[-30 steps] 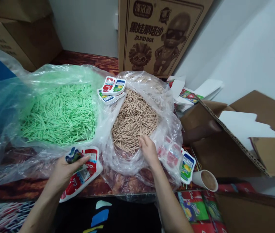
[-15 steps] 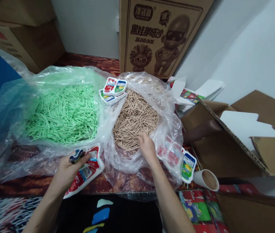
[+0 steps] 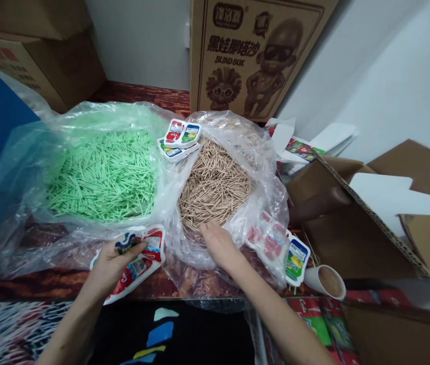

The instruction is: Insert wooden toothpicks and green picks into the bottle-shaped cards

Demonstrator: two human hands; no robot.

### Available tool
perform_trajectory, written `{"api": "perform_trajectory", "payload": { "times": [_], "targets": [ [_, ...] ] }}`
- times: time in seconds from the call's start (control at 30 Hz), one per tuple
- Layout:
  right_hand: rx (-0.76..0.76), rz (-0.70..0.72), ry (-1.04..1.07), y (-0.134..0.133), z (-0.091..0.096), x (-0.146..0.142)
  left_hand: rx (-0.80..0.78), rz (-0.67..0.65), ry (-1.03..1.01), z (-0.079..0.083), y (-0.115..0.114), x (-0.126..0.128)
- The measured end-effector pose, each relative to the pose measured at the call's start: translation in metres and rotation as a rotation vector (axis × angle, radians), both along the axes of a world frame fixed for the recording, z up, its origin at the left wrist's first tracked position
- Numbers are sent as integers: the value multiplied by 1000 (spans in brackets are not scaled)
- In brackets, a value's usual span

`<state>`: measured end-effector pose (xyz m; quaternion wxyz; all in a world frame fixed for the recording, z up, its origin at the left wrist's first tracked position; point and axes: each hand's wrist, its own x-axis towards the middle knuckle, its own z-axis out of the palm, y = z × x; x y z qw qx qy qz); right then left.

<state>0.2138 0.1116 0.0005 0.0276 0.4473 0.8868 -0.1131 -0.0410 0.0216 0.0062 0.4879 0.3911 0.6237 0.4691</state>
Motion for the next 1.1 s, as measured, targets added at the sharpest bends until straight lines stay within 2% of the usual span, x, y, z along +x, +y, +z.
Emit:
{"api": "perform_trajectory", "payload": {
  "times": [0.1, 0.2, 0.27, 0.33, 0.4, 0.5, 0.57, 0.63, 0.7, 0.87, 0.93, 1.1],
  "targets": [
    [75, 10, -87, -5, -4, -7, 23, -35, -18, 0, -1, 0],
    [87, -9, -36, -2, -7, -5, 16, -38, -27, 3, -1, 0],
    [63, -67, 101, 2, -7, -1, -4, -23, -55, 4, -1, -1],
    [-18, -200, 345, 6, -6, 2, -22, -16, -93, 4, -1, 0],
    [-223, -368, 678, 9, -4, 1, -33, -13, -114, 4, -1, 1],
    [-712, -569, 1179, 9, 0, -9, -49, -25, -117, 6, 0, 3],
    [-968, -649, 1376, 8, 1, -18, -51, -32, -121, 7, 1, 4],
    [-1064, -675, 1451, 5, 0, -26, -42, -29, -135, 9, 2, 5],
    [-1001, -637, 1465, 0, -5, -31, -37, -24, -151, 11, 2, 5],
    [-570, -496, 1250, -16, -25, -34, -57, 1, -167, 9, 1, 6],
    [-451, -468, 1159, -21, -31, -33, -67, 0, -159, 9, 1, 7],
    [-378, -398, 1090, -25, -31, -32, -88, 1, -161, 12, 3, 8]
  ]
}}
